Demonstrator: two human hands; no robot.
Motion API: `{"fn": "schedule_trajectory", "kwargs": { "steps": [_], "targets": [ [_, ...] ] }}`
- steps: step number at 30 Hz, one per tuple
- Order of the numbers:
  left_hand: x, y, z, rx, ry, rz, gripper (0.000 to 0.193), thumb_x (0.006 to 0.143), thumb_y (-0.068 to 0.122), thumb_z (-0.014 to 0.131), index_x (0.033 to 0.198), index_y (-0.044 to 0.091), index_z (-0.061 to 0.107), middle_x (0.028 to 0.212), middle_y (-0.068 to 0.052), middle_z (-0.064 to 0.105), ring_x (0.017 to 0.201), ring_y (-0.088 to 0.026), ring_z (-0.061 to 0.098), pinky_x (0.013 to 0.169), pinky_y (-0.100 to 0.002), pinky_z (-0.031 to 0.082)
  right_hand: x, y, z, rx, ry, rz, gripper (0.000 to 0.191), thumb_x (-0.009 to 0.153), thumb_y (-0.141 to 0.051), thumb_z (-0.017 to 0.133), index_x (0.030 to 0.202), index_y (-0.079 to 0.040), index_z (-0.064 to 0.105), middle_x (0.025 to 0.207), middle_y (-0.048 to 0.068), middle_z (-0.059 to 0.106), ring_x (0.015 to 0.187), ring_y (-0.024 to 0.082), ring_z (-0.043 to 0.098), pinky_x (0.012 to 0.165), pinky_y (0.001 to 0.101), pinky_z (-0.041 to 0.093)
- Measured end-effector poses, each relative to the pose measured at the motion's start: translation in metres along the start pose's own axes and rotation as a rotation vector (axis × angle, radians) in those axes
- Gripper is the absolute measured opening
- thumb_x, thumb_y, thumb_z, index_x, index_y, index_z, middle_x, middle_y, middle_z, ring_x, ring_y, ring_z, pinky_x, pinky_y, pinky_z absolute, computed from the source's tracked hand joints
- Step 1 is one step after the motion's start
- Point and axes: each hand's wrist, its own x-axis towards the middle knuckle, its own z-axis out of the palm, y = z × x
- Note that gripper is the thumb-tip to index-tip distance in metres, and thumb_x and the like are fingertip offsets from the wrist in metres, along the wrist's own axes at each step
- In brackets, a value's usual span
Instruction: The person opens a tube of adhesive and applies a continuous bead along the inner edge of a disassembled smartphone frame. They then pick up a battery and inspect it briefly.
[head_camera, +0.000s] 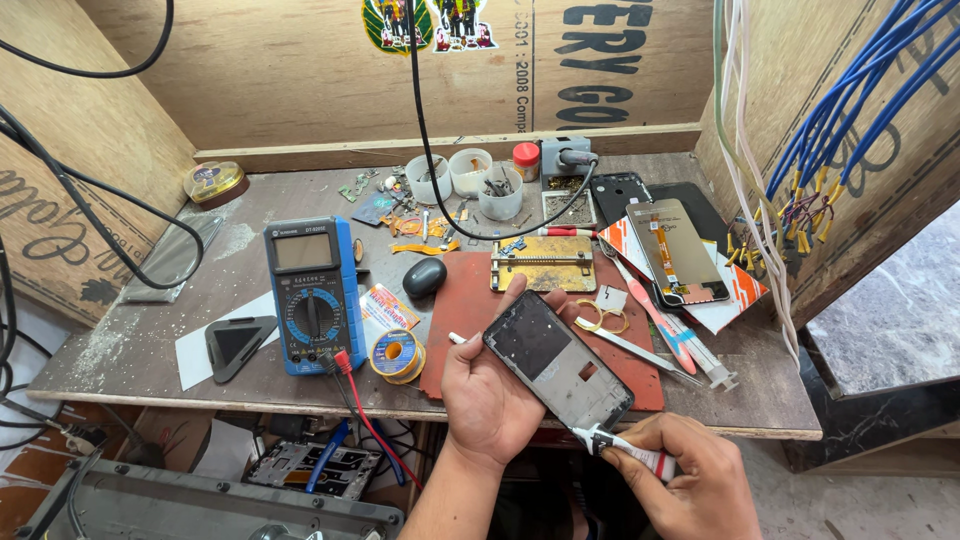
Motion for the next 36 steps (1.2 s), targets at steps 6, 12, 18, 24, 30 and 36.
{"fn": "schedule_trajectory", "kwargs": {
  "steps": [6, 12, 18, 24, 30, 36],
  "targets": [
    [-0.0004, 0.0008, 0.0005, -0.021, -0.008, -0.006, 0.074, 0.093, 0.035, 0.033, 0.163, 0.010, 0.031, 0.151, -0.022, 0.050, 0.144, -0.037, 0.043, 0.121, -0.052, 0.032, -0.0001, 0.0013, -0.0002, 0.000, -0.004, 0.006, 0.018, 0.067, -0.011, 0.087, 0.075, -0.001, 0.073, 0.074, 0.007, 0.080, 0.071, 0.018, 0.075, 0.063, 0.0304, 0.059],
    [0.0003, 0.0005, 0.0003, 0.011, 0.009, 0.010, 0.074, 0.093, 0.035, 0.033, 0.162, 0.009, 0.032, 0.150, -0.023, 0.051, 0.145, -0.037, 0.043, 0.123, -0.049, 0.031, -0.0034, 0.0019, 0.0005, -0.015, 0.003, 0.013, 0.017, 0.066, -0.010, 0.087, 0.075, -0.002, 0.074, 0.075, 0.008, 0.081, 0.073, 0.018, 0.075, 0.066, 0.0312, 0.058],
    [-0.0001, 0.0000, -0.0007, -0.003, -0.017, 0.013, 0.074, 0.094, 0.035, 0.033, 0.162, 0.008, 0.031, 0.149, -0.023, 0.051, 0.145, -0.037, 0.043, 0.124, -0.050, 0.031, -0.0049, 0.0047, -0.0007, -0.006, -0.005, 0.052, 0.017, 0.066, -0.009, 0.087, 0.074, -0.001, 0.075, 0.075, 0.008, 0.081, 0.073, 0.018, 0.076, 0.065, 0.0311, 0.059],
    [-0.0005, -0.0009, -0.0018, -0.001, -0.016, 0.017, 0.074, 0.094, 0.034, 0.033, 0.162, 0.008, 0.032, 0.148, -0.023, 0.051, 0.145, -0.037, 0.043, 0.124, -0.049, 0.031, -0.0066, 0.0064, 0.0000, 0.010, -0.001, 0.065, 0.016, 0.066, -0.008, 0.087, 0.074, -0.001, 0.075, 0.076, 0.008, 0.082, 0.074, 0.018, 0.076, 0.067, 0.0309, 0.060],
    [-0.0005, -0.0005, -0.0022, -0.007, -0.017, 0.014, 0.074, 0.094, 0.034, 0.034, 0.163, 0.009, 0.031, 0.149, -0.023, 0.051, 0.145, -0.037, 0.043, 0.124, -0.049, 0.031, -0.0068, 0.0064, -0.0012, 0.000, -0.001, 0.059, 0.016, 0.065, -0.008, 0.087, 0.073, -0.001, 0.075, 0.075, 0.008, 0.081, 0.075, 0.018, 0.076, 0.067, 0.0311, 0.059],
    [-0.0013, -0.0002, -0.0010, -0.010, -0.030, 0.012, 0.074, 0.094, 0.035, 0.034, 0.163, 0.010, 0.030, 0.150, -0.023, 0.050, 0.144, -0.038, 0.043, 0.122, -0.052, 0.032, -0.0077, 0.0054, -0.0023, 0.004, -0.009, 0.083, 0.016, 0.065, -0.008, 0.087, 0.072, -0.001, 0.075, 0.074, 0.008, 0.081, 0.073, 0.018, 0.075, 0.066, 0.0312, 0.059]
  ]
}}
